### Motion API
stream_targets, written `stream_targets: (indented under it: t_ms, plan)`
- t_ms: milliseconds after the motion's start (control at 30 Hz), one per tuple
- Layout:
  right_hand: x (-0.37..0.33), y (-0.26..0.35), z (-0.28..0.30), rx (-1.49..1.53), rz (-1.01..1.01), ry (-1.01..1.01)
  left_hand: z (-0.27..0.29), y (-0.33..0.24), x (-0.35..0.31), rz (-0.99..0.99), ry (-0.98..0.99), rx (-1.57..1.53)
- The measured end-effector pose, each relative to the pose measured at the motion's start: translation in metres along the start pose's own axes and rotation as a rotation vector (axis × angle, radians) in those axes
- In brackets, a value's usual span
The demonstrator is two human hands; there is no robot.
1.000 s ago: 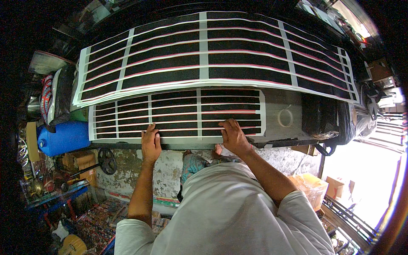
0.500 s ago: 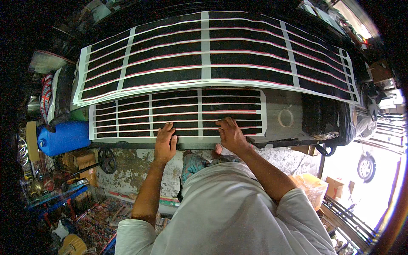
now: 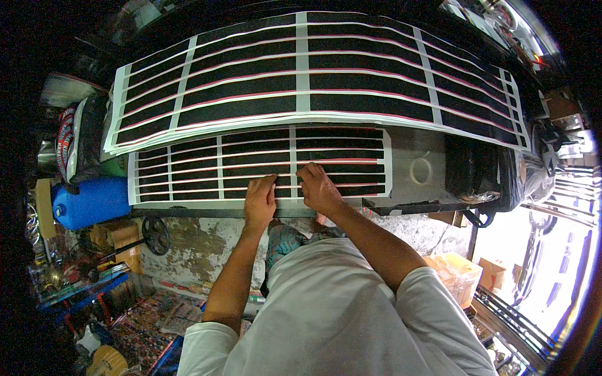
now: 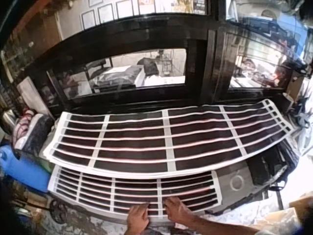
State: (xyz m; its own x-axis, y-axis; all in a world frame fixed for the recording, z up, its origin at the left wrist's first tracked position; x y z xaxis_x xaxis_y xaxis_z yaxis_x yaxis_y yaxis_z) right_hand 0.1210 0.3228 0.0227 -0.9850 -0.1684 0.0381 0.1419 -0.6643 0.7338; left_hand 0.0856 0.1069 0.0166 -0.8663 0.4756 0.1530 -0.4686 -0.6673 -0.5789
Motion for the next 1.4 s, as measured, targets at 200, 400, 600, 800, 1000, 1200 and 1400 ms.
stream_targets:
  t_ms: [200, 400, 600, 800, 1000, 1200, 1400]
  plan:
    - [-0.002, -0.003, -0.003, -0.038, -0.016, -0.015, -0.013, -0.009, 0.004, 0.025, -0.074, -0.013]
    - [-0.002, -0.006, -0.008, -0.104, -0.026, -0.007, -0.015, -0.004, 0.002, 0.008, -0.093, -0.043]
    - [-0.002, -0.009, -0.008, -0.158, 0.029, 0.017, -0.016, -0.004, 0.005, -0.027, -0.094, -0.076]
    - [-0.005, -0.006, -0.004, -0.133, 0.025, 0.005, -0.023, -0.009, 0.006, -0.071, -0.047, -0.010]
    - [-0.002, -0.004, -0.012, -0.119, 0.031, -0.020, -0.022, -0.011, 0.006, 0.050, -0.082, -0.118]
    - [-0.006, 0.001, -0.007, -0.123, 0.017, -0.002, -0.032, -0.007, 0.004, 0.075, -0.070, -0.142]
    - [-0.006, -0.008, -0.012, -0.164, 0.016, 0.036, -0.047, -0.005, 0.003, 0.114, -0.092, -0.186]
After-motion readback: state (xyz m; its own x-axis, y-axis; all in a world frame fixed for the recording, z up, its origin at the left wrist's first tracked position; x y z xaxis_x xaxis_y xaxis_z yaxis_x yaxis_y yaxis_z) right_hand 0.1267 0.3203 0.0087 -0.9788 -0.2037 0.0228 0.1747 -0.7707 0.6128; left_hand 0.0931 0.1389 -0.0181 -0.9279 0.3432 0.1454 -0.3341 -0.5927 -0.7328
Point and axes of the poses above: each hand's wrist, its own x-axis towards the middle knuckle, its own z-axis out of the back of the hand, y = z × x, the point moved 2 cm from there along x, towards the middle knuckle, and after that the axes turned 6 degrees about y, right-handed, at the moved point
